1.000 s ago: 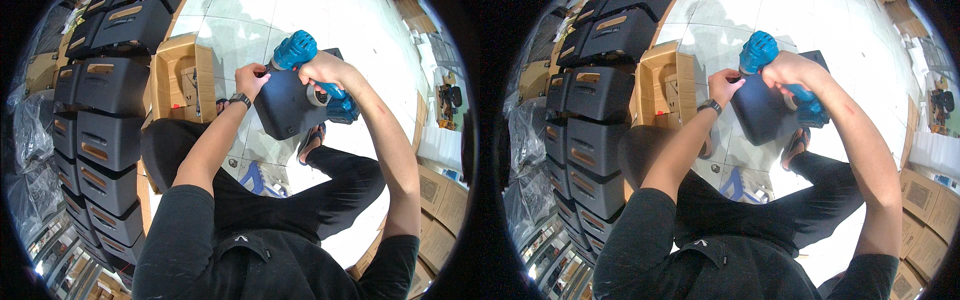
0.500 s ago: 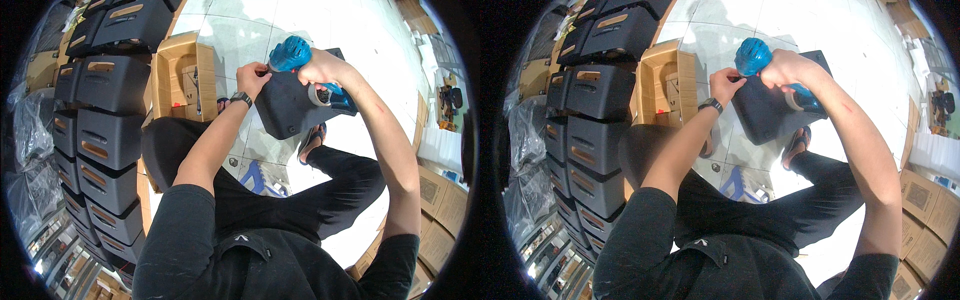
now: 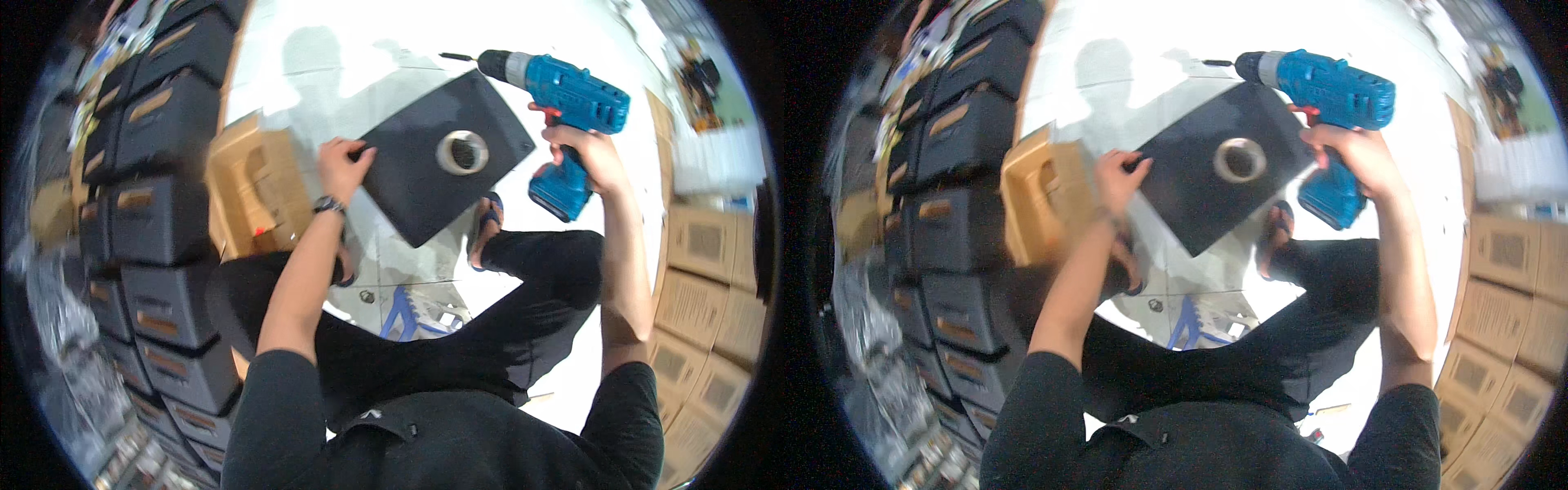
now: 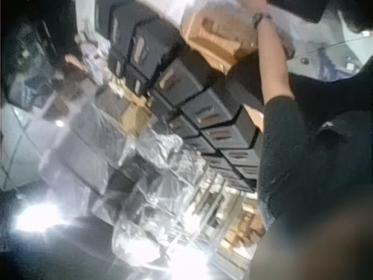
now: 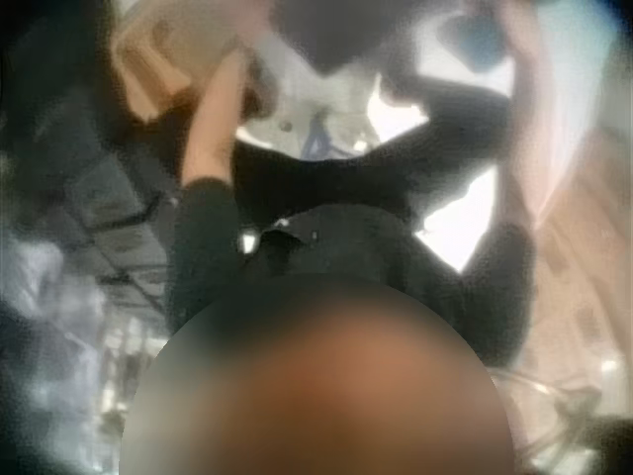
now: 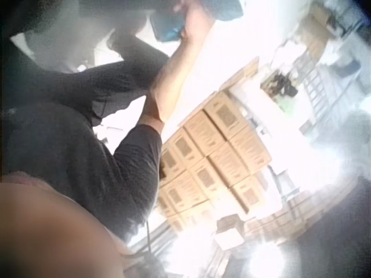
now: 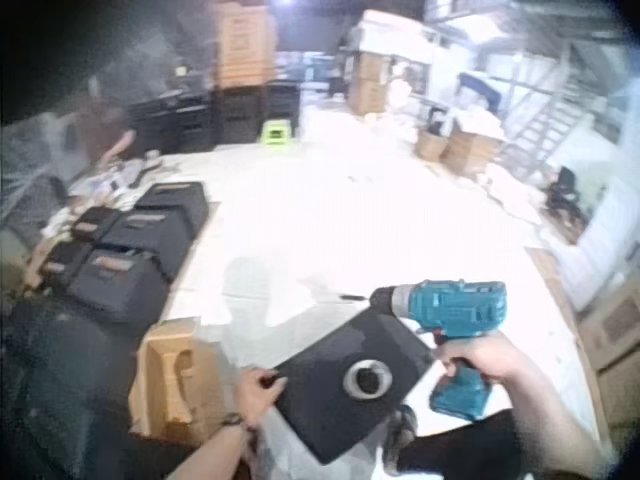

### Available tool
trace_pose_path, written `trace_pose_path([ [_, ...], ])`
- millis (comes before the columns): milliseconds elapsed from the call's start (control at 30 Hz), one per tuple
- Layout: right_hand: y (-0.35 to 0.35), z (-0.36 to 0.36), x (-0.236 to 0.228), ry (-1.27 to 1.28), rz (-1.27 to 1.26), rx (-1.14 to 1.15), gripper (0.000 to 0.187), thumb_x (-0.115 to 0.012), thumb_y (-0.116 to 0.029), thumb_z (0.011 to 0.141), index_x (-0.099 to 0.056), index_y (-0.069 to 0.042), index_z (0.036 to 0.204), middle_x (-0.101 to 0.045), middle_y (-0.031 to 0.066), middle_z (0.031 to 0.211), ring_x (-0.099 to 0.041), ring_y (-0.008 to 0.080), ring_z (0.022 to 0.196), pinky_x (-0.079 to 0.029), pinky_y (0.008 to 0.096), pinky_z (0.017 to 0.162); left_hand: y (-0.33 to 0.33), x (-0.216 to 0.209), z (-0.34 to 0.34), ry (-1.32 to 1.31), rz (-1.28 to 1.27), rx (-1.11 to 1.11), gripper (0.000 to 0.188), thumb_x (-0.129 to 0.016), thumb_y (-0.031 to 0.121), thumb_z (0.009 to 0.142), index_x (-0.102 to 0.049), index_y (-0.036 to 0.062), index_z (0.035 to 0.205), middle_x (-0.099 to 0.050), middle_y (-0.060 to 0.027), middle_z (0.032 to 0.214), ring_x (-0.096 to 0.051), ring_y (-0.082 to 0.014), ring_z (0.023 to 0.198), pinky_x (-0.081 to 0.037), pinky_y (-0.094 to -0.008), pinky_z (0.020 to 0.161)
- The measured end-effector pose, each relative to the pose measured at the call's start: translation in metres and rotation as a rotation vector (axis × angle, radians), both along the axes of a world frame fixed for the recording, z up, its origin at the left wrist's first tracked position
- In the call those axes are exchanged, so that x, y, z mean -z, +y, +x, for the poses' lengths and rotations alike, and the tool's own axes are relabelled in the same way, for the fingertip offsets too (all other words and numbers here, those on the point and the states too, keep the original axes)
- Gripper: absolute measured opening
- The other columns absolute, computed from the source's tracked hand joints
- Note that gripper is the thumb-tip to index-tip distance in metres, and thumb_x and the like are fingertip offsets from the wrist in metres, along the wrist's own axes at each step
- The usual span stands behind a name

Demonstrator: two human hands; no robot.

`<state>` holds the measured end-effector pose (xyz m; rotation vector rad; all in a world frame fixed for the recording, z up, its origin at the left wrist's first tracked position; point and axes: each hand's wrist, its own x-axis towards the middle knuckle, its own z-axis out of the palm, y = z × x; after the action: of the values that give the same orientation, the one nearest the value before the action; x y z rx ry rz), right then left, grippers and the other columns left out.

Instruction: The person sits on the floor and uses a cordless drill to fasten screws into a black plastic speaker enclosure. They then insert a circular foam gasket into the enclosure's central opening and press it into place.

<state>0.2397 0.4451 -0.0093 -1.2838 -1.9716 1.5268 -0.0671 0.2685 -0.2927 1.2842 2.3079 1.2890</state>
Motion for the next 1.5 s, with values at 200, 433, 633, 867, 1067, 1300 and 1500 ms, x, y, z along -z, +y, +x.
trace_pose_path([
  [200,0.041,0.082,0.074,0.372,0.032,0.497,0.042,-0.069,-0.005,0.084,-0.071,-0.004,0.126,-0.061,0.0001,0.077,-0.058,0.011,0.065,-0.049,0.0282,0.065,-0.002,0.009,-0.019,0.363,-0.128,0.161,0.02,-0.086,0.02,0.081,-0.08,0.0046,0.092,-0.073,-0.0092,0.088,-0.065,-0.0297,0.093,-0.05,-0.0412,0.088],
  [433,0.075,0.131,0.078,0.561,0.225,0.783,0.031,-0.072,-0.008,0.085,-0.073,-0.002,0.116,-0.065,0.0033,0.076,-0.062,0.0134,0.065,-0.05,0.0299,0.065,0.011,-0.038,-0.006,0.717,-0.245,0.241,0.033,-0.083,0.019,0.085,-0.074,0.0016,0.111,-0.071,-0.013,0.101,-0.065,-0.0333,0.099,-0.05,-0.0435,0.093],
  [633,0.082,0.186,0.079,0.51,0.245,1.049,0.025,-0.074,-0.006,0.082,-0.071,-0.006,0.106,-0.066,0.0037,0.075,-0.062,0.0139,0.06,-0.05,0.0291,0.059,0.138,-0.111,0.147,0.269,0.029,0.377,0.026,-0.079,0.016,0.087,-0.073,0.0026,0.109,-0.072,-0.0122,0.099,-0.068,-0.0327,0.097,-0.053,-0.0423,0.091],
  [867,0.078,0.207,0.079,0.648,0.157,1.168,0.023,-0.072,-0.002,0.082,-0.068,-0.003,0.104,-0.061,0.0025,0.072,-0.058,0.0142,0.06,-0.047,0.029,0.057,0.22,-0.05,0.255,0.397,-0.239,0.465,0.033,-0.083,0.034,0.077,-0.076,0.0103,0.099,-0.076,-0.0032,0.093,-0.072,-0.0243,0.087,-0.053,-0.0425,0.084],
  [1067,0.076,0.217,0.073,0.745,0.15,1.188,0.026,-0.07,-0.001,0.082,-0.068,-0.002,0.108,-0.061,0.0028,0.073,-0.058,0.0146,0.061,-0.047,0.0288,0.059,0.232,-0.04,0.274,0.389,-0.378,0.315,0.035,-0.083,0.044,0.071,-0.076,0.0155,0.09,-0.075,0.0011,0.088,-0.072,-0.0217,0.085,-0.047,-0.0434,0.086],
  [1300,0.075,0.21,0.083,0.62,0.155,1.1,0.014,-0.074,-0.012,0.085,-0.073,-0.003,0.096,-0.068,0.005,0.072,-0.066,0.0147,0.068,-0.051,0.0307,0.073,0.229,-0.033,0.277,0.415,-0.295,0.299,0.028,-0.084,0.043,0.072,-0.079,0.0176,0.084,-0.076,0.0048,0.087,-0.071,-0.0197,0.083,-0.044,-0.042,0.084],
  [1500,0.074,0.208,0.083,0.569,0.178,1.038,0.013,-0.074,-0.012,0.085,-0.074,-0.005,0.096,-0.068,0.0042,0.072,-0.065,0.0151,0.067,-0.052,0.0313,0.074,0.227,-0.029,0.276,0.353,-0.224,0.3,0.023,-0.083,0.042,0.072,-0.079,0.0196,0.079,-0.075,0.006,0.085,-0.07,-0.02,0.085,-0.039,-0.0443,0.082],
])
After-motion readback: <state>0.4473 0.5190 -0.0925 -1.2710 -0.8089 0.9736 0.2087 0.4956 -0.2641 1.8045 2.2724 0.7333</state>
